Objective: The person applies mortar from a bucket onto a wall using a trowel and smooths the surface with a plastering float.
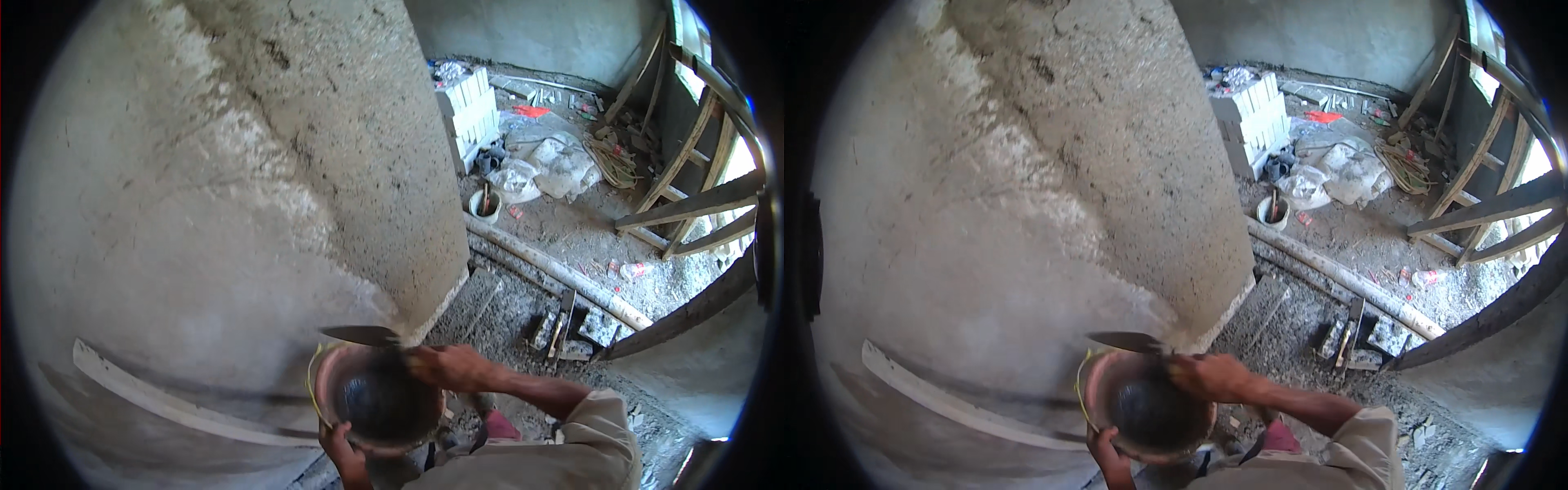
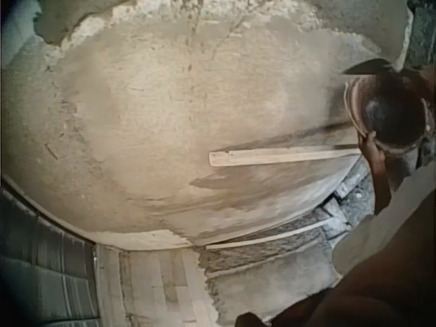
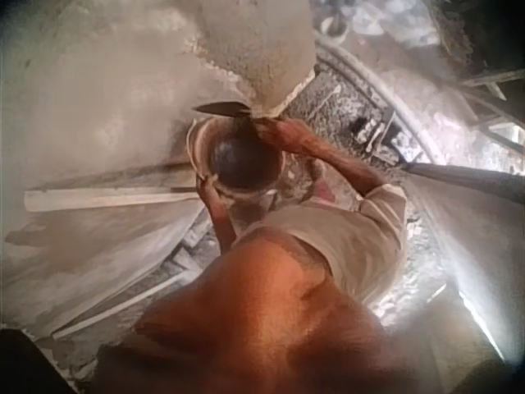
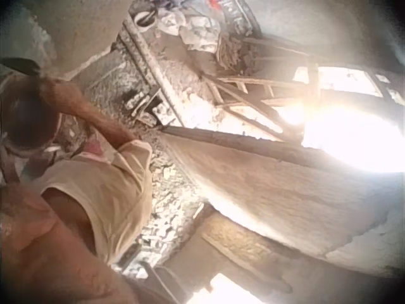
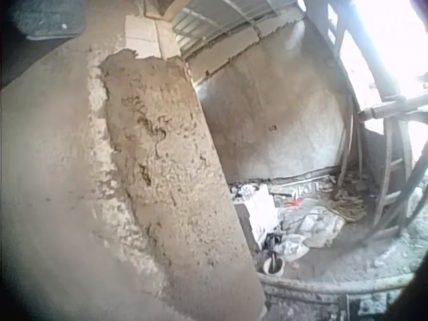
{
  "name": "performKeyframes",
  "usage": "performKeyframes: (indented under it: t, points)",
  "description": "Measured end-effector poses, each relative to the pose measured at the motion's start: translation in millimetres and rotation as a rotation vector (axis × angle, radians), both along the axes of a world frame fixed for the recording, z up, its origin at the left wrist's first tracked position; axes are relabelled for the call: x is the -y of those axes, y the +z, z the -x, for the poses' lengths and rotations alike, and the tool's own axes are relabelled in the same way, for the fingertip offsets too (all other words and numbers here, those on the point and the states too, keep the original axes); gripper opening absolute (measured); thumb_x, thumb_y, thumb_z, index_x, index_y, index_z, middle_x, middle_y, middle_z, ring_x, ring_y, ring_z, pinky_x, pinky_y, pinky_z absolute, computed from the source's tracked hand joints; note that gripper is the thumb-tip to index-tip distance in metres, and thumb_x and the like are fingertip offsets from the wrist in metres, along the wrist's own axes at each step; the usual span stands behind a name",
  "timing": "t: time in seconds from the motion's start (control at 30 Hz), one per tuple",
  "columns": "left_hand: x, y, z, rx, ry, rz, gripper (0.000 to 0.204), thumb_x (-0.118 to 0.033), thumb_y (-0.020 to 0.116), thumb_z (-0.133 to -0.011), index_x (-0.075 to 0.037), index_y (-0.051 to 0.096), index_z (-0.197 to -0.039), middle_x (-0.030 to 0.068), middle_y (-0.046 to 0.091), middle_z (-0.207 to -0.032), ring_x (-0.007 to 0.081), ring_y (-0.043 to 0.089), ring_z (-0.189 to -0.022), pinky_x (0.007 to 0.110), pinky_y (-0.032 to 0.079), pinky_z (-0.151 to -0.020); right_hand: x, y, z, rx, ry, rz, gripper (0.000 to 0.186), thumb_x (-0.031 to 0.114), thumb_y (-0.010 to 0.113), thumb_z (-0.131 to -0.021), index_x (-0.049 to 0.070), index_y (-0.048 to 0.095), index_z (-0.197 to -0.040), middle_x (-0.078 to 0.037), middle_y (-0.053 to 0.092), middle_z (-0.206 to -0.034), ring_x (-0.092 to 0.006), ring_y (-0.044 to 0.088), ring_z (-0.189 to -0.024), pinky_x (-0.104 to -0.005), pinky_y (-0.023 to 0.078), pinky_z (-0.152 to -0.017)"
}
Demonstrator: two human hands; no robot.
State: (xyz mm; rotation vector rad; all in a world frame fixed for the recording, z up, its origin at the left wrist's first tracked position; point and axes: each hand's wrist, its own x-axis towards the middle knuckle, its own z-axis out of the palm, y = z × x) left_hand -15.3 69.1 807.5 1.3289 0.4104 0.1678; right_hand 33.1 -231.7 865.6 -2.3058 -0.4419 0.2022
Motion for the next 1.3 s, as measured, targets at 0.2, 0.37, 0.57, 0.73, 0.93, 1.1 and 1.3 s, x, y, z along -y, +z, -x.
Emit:
performKeyframes:
  t: [0.2, 0.37, 0.57, 0.73, 0.93, 1.1, 1.3]
  points:
    - [-18, 16, -15, -0.045, -0.211, -0.155, 0.054, -0.002, 0.059, -0.072, 0.002, 0.056, -0.126, 0.0024, 0.057, -0.097, 0.0133, 0.053, -0.084, 0.027, 0.047, -0.075, -38, -83, 61, 0.006, -0.063, 0.445, 0.037, 0.025, 0.051, -0.096, 0.006, 0.048, -0.128, -0.018, 0.063, -0.094, -0.0371, 0.067, -0.073, -0.0481, 0.054, -0.063]
    - [-47, 26, -11, 0.163, -0.465, -0.38, 0.055, -0.002, 0.056, -0.073, 0.005, 0.054, -0.128, 0.0068, 0.058, -0.109, 0.0171, 0.054, -0.103, 0.028, 0.041, -0.093, -103, -82, 53, 0.289, -0.244, 0.465, 0.039, 0.028, 0.049, -0.098, 0.003, 0.045, -0.128, -0.018, 0.059, -0.096, -0.0353, 0.067, -0.072, -0.0454, 0.054, -0.054]
    - [-77, 38, -12, 0.131, -0.408, -0.038, 0.058, 0.0, 0.057, -0.073, 0.006, 0.053, -0.13, 0.0052, 0.059, -0.109, 0.0127, 0.054, -0.097, 0.024, 0.042, -0.087, -157, -70, 94, 0.455, -0.044, 0.614, 0.042, 0.018, 0.06, -0.086, 0.0, 0.053, -0.123, -0.021, 0.06, -0.098, -0.0274, 0.067, -0.071, -0.0385, 0.054, -0.054]
    - [-83, 32, -6, 0.135, -0.363, 0.039, 0.054, 0.0, 0.058, -0.074, 0.005, 0.054, -0.127, 0.0027, 0.057, -0.101, 0.0105, 0.053, -0.086, 0.023, 0.043, -0.079, -121, -41, 87, 0.373, 0.051, 0.689, 0.043, 0.018, 0.059, -0.086, 0.002, 0.052, -0.125, -0.013, 0.061, -0.09, -0.0277, 0.066, -0.074, -0.0386, 0.055, -0.061]
    - [-65, 36, 0, 0.168, -0.46, -0.141, 0.062, 0.0, 0.056, -0.072, 0.006, 0.05, -0.134, 0.0082, 0.057, -0.119, 0.0148, 0.053, -0.107, 0.025, 0.04, -0.095, -112, -28, 67, 0.673, -0.187, 0.768, 0.034, 0.016, 0.059, -0.084, 0.001, 0.055, -0.114, -0.01, 0.057, -0.083, -0.0215, 0.061, -0.065, -0.0354, 0.049, -0.055]
    - [-54, 42, -5, 0.17, -0.415, -0.149, 0.061, -0.001, 0.054, -0.072, 0.007, 0.051, -0.132, 0.0089, 0.058, -0.12, 0.0144, 0.053, -0.107, 0.026, 0.04, -0.095, -114, -31, 87, 0.238, -0.063, 0.761, 0.025, 0.014, 0.056, -0.088, -0.003, 0.057, -0.106, -0.012, 0.061, -0.08, -0.0244, 0.065, -0.067, -0.0358, 0.052, -0.055]
    - [-36, 44, 2, 0.239, -0.454, -0.302, 0.056, 0.001, 0.055, -0.073, 0.007, 0.053, -0.128, 0.0114, 0.059, -0.118, 0.0181, 0.054, -0.109, 0.029, 0.04, -0.097, -83, -33, 62, 0.06, -0.202, 0.601, 0.025, 0.013, 0.052, -0.091, -0.005, 0.058, -0.106, -0.019, 0.068, -0.093, -0.0312, 0.07, -0.08, -0.0394, 0.057, -0.063]
